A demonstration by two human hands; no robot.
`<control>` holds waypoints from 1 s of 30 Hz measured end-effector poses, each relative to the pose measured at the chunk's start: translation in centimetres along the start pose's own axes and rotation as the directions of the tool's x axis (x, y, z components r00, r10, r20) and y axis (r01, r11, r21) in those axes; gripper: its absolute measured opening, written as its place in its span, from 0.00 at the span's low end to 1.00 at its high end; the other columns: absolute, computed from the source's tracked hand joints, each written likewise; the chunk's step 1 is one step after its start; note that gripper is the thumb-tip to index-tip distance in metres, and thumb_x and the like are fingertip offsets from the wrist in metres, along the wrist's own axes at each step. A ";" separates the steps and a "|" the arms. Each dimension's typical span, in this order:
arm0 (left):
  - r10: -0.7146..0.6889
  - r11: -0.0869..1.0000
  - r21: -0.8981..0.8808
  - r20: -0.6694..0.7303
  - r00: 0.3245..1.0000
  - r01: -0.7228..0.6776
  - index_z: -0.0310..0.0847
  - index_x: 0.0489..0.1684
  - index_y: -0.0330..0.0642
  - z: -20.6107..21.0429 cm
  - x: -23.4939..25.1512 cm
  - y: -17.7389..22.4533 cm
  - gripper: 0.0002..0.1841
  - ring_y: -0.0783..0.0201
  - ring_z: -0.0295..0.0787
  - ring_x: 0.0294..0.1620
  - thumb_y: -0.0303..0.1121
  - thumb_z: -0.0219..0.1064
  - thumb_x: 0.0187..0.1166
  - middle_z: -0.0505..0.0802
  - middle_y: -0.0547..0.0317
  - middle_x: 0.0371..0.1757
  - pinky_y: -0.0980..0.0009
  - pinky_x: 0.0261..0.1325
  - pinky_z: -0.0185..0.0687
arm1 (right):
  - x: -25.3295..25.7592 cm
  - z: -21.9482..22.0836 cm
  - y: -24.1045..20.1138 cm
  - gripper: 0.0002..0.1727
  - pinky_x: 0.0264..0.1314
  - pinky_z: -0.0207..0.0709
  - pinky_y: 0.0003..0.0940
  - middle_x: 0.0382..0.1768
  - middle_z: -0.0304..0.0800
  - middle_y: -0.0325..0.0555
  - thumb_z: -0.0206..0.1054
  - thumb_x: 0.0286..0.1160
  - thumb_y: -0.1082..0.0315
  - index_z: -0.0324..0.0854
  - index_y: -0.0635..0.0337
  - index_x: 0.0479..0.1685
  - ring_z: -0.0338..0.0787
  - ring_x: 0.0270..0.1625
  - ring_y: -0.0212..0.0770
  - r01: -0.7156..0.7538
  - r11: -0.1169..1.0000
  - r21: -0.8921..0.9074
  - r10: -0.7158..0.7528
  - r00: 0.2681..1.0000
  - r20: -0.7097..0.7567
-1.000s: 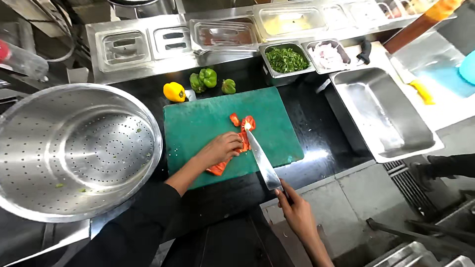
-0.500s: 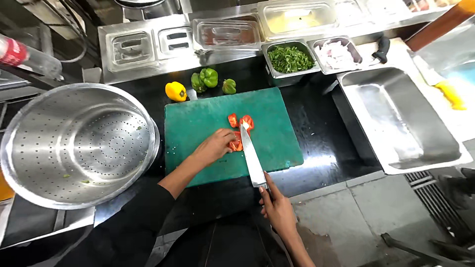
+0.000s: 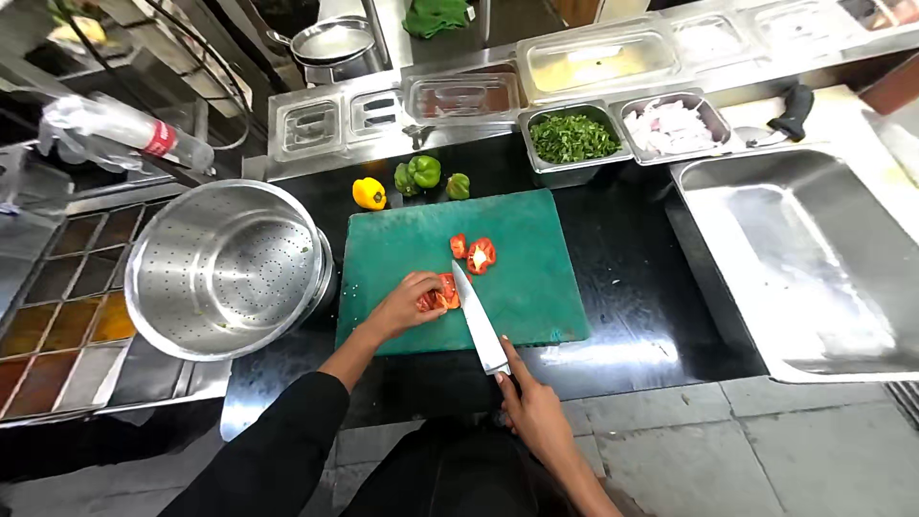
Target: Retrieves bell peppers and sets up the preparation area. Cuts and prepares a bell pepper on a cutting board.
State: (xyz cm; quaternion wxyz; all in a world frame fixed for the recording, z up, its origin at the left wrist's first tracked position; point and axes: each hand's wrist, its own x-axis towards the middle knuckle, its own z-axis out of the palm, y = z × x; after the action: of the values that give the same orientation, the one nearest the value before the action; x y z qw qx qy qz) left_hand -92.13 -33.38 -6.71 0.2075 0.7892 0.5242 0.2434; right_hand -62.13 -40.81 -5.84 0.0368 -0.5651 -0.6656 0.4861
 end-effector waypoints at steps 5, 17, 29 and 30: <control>0.015 0.997 0.078 0.101 0.995 -0.023 0.88 0.55 0.37 -1.9 -0.9 -0.5 0.19 0.50 0.82 0.72 0.35 0.81 0.69 0.90 0.47 0.63 0.55 0.78 0.75 | 0.6 1.3 0.1 0.32 0.40 0.89 0.45 0.32 0.92 0.48 0.48 0.93 0.49 0.52 0.36 0.95 0.93 0.30 0.45 0.046 0.999 0.007 -0.046 0.999 0.014; -0.279 0.960 -0.007 -0.057 0.959 0.279 0.88 0.54 0.33 -0.7 -0.1 1.7 0.12 0.47 0.86 0.66 0.25 0.74 0.75 0.89 0.42 0.62 0.52 0.72 0.80 | 1.8 1.9 -1.6 0.31 0.39 0.88 0.44 0.30 0.91 0.48 0.47 0.93 0.49 0.52 0.36 0.95 0.92 0.29 0.44 0.027 0.999 0.030 -0.027 1.000 -0.001; -0.230 0.963 -0.134 0.041 0.972 0.233 0.89 0.50 0.36 -2.4 0.5 -0.5 0.09 0.58 0.88 0.62 0.27 0.74 0.76 0.91 0.48 0.60 0.59 0.71 0.81 | 2.8 2.3 -3.6 0.32 0.35 0.88 0.45 0.29 0.92 0.49 0.51 0.93 0.51 0.49 0.29 0.95 0.92 0.25 0.44 -0.028 0.996 0.086 0.027 1.000 0.008; -0.230 0.962 -0.142 0.047 0.972 0.234 0.88 0.51 0.35 -2.4 0.4 -0.6 0.10 0.58 0.88 0.63 0.27 0.74 0.76 0.90 0.47 0.60 0.59 0.72 0.80 | 3.1 2.2 -3.8 0.33 0.34 0.88 0.46 0.28 0.91 0.50 0.51 0.93 0.50 0.48 0.29 0.96 0.91 0.24 0.45 -0.027 0.994 0.105 0.026 1.000 0.013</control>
State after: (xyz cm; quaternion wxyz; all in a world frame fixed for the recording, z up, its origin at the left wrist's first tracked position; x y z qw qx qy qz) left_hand -93.86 -32.64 -5.12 0.2997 0.7086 0.5906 0.2434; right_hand -67.27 -39.32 -5.94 0.0563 -0.5686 -0.6316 0.5241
